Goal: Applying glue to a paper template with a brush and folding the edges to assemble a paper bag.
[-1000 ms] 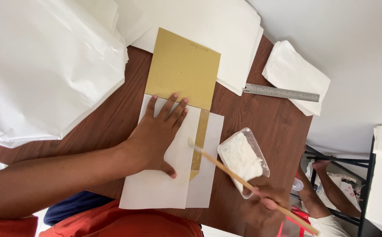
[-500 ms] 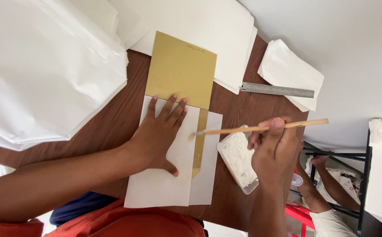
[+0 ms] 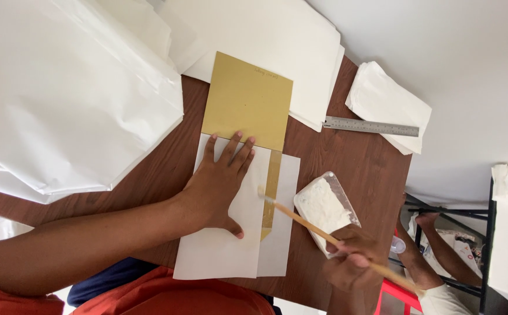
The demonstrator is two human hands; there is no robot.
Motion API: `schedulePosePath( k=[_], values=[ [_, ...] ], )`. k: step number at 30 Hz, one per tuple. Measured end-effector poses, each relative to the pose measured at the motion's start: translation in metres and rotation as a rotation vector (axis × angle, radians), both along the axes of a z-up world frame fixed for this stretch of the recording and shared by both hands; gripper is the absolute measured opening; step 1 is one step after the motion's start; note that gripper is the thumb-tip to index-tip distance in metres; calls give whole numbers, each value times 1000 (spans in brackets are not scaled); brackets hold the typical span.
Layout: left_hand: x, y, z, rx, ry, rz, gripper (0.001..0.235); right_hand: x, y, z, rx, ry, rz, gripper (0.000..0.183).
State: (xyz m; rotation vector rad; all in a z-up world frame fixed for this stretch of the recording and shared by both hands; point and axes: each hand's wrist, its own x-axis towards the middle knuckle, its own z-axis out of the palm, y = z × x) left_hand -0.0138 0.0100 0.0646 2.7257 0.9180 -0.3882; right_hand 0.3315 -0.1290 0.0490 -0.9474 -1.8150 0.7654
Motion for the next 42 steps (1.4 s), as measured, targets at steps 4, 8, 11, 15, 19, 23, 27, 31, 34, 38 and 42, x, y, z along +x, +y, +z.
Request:
schedulePosePath(
  k=[4,8,11,15,19,23,27,31,34,38,42],
  values=[
    [1,-1,-2,-9,-15,8,157,-43,30,46,-127,16,-375,55],
    [1,-2,2,-11,0,0,155,-91,68,92,-218,46,-656,64],
    [1,-1,6,-18,30,-5,154,-119,104,113,-277,-229,-640,52],
    [1,-1,8,-15,20,4,154,-117,127,94,-94,-278,-590,47],
    [1,-1,5,10,31,1,154,-113,117,75,273,-281,-587,47],
    [1,-1,3,-1,11,-1,155,-60,87,10,834,-683,-644,36],
    [1,-1,2,1,8,4,155,-87,56,16,519,-161,-265,47],
    [11,-12,-105,497,-492,138,201,-112,25,27,428,-144,-456,46],
    [13,-12,-110,565,-706,155,198,-107,22,25,728,-153,-554,16],
    [7,-7,-72,603,-638,130,206,-110,24,17,552,187,-800,27],
    [1,-2,5,-27,12,17,156,-103,44,15,453,118,-499,36]
  ],
)
